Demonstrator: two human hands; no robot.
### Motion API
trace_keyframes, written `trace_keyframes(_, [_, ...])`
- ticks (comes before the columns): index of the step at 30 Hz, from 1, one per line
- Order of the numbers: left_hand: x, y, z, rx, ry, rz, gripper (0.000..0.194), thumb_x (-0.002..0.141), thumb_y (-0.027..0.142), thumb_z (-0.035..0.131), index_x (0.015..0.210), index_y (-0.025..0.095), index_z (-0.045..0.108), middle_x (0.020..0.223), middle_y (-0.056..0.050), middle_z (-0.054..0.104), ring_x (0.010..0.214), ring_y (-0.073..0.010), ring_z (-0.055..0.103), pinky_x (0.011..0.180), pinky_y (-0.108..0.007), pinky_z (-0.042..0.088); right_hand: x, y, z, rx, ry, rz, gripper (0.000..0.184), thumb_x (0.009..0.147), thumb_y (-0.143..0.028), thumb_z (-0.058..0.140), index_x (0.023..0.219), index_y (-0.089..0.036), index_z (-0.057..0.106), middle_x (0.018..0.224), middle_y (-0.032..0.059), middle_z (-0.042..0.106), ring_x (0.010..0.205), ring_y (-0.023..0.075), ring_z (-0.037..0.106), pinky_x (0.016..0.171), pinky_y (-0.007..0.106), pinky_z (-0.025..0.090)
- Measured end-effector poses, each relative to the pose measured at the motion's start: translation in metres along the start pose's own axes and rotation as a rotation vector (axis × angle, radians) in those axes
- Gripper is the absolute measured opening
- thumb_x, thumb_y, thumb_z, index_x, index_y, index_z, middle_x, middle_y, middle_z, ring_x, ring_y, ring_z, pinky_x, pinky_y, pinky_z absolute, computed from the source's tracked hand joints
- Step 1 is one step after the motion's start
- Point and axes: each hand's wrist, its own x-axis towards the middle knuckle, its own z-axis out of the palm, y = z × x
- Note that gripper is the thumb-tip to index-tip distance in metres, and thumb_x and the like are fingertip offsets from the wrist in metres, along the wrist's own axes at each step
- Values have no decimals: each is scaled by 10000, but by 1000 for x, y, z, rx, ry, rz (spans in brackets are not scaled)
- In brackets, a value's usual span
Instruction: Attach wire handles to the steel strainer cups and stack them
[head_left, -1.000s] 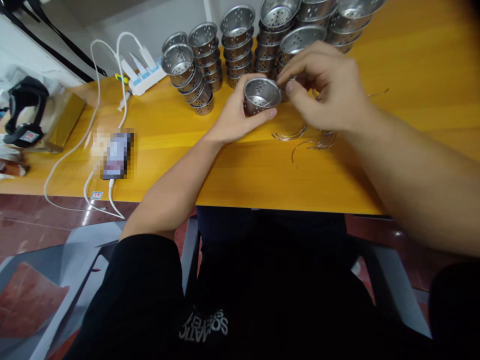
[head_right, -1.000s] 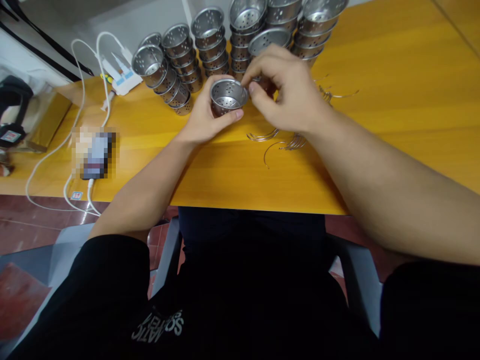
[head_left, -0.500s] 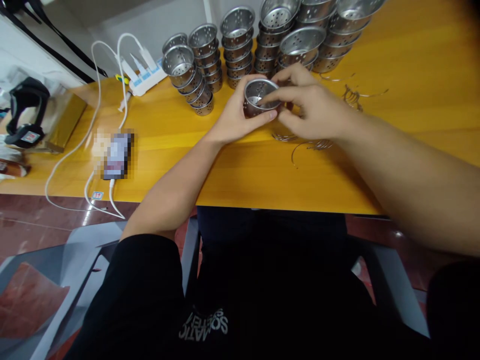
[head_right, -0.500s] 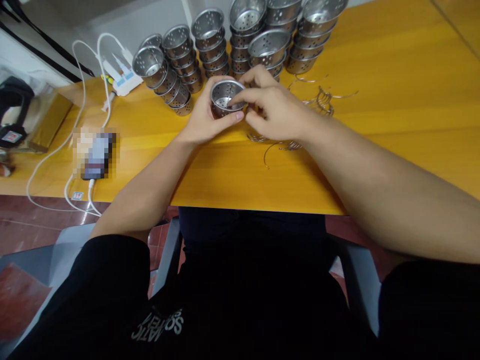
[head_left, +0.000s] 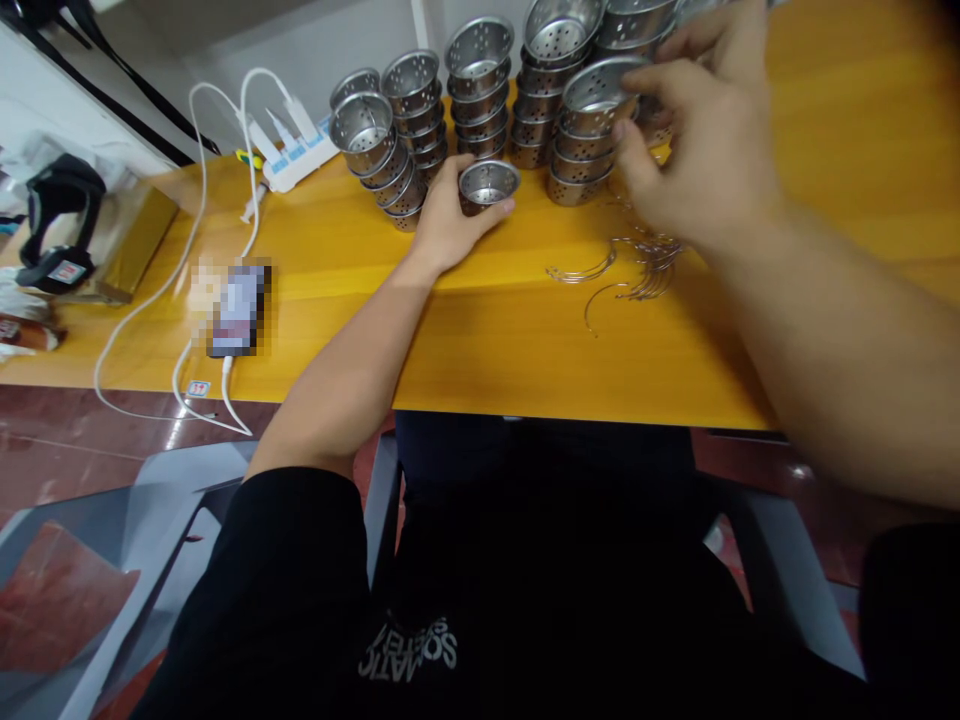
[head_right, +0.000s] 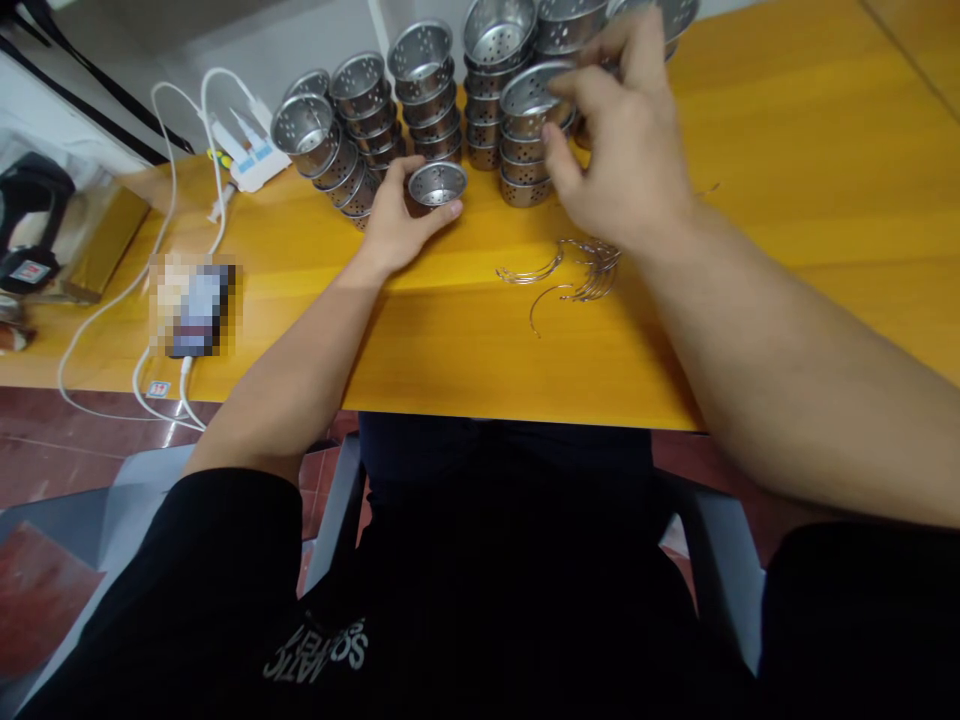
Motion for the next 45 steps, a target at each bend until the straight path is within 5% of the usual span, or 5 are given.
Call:
trace_keyframes(11, [9, -37, 5, 15, 50, -39, 893, 725, 580, 878, 1527, 542, 487, 1688, -37, 691, 1566, -400, 576, 1548, -758, 365, -1, 16, 12, 2, -4, 78, 373, 1122, -110, 932, 1360, -283, 704, 1596, 195, 629, 1473, 423, 747, 1338, 697, 632])
trace_keyframes(23, [-18, 68, 2, 109, 79, 345, 986, 1052, 838, 896, 1832, 471, 416, 1964, -57, 547, 1874, -344, 410, 1701, -595, 246, 10, -19, -10, 72, 139, -124, 171, 1309, -515, 801, 1366, -377, 717, 1527, 142, 807, 1481, 426, 776, 1302, 725, 630])
trace_keyframes(30, [-46, 137, 13, 121, -153, 294, 1034, 1173, 1000, 661, 1943, 402, 313, 2003, -116, 497, 1954, -371, 537, 1532, -576, 577, 15, -57, -14, 317, -258, -39, 469, 1159, -856, 882, 1123, -409, 749, 1335, 119, 859, 1288, 446, 812, 1150, 694, 664])
trace_keyframes(38, [-45, 107, 20, -136, -184, 333, 1375, 964, 1286, 595, 1899, 303, 372, 1905, -192, 607, 1730, -388, 728, 1256, -465, 761, 11, -52, -16, 332, -291, -74, 431, 1204, -740, 883, 1106, -346, 738, 1210, 103, 828, 1128, 385, 796, 1006, 580, 673])
trace_keyframes(45, [-32, 60, 28, 7, -99, 284, 898, 1324, 708, 694, 2020, 369, 239, 1918, -163, 617, 1624, -305, 793, 1218, -469, 765, 16, -47, -39, 228, -459, 8, 198, 1011, -390, 907, 991, -313, 726, 953, 37, 769, 787, 270, 725, 791, 485, 589])
